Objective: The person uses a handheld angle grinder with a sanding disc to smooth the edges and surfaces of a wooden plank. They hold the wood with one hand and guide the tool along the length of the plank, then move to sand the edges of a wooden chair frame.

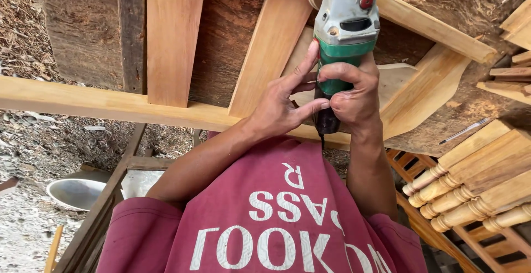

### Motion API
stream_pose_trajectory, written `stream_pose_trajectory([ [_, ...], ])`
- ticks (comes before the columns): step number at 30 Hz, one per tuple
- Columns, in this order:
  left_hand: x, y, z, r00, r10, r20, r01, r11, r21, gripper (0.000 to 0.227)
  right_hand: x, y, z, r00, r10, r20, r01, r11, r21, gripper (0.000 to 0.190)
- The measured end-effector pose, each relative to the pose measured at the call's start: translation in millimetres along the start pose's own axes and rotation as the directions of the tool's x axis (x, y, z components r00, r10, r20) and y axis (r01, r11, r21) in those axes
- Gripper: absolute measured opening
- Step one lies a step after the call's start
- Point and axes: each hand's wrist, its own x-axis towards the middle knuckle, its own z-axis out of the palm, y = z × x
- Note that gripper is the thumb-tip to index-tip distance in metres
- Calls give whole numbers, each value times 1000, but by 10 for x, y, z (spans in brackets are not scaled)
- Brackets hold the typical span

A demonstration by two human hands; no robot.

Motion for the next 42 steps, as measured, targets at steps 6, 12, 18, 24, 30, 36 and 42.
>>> stream_pose_trajectory([
  [6,5,-14,12,1000,-16,10,16,1000,-3,91,-11,-17,-11,1000,16,1,-16,1000,-7,48],
  [12,1,-61,73,999,-24,40,24,1000,10,91,-92,-10,-58,999,45,-26,-46,998,-35,52],
  [18,18,-74,147,998,-28,58,28,1000,12,91,-136,-28,-111,997,58,-46,-60,997,-49,51],
  [24,31,-72,209,995,-38,93,36,999,19,91,-254,29,-168,995,69,-70,-72,997,-42,51],
  [30,30,-148,286,992,-45,118,41,999,33,91,-340,87,-250,993,70,-97,-74,997,-36,52],
  [36,64,-161,381,988,-54,145,49,998,44,91,-420,104,-330,989,77,-123,-81,996,-23,51],
  [42,82,-186,480,983,-69,169,61,997,52,92,-522,166,-431,987,81,-140,-80,997,18,49],
])
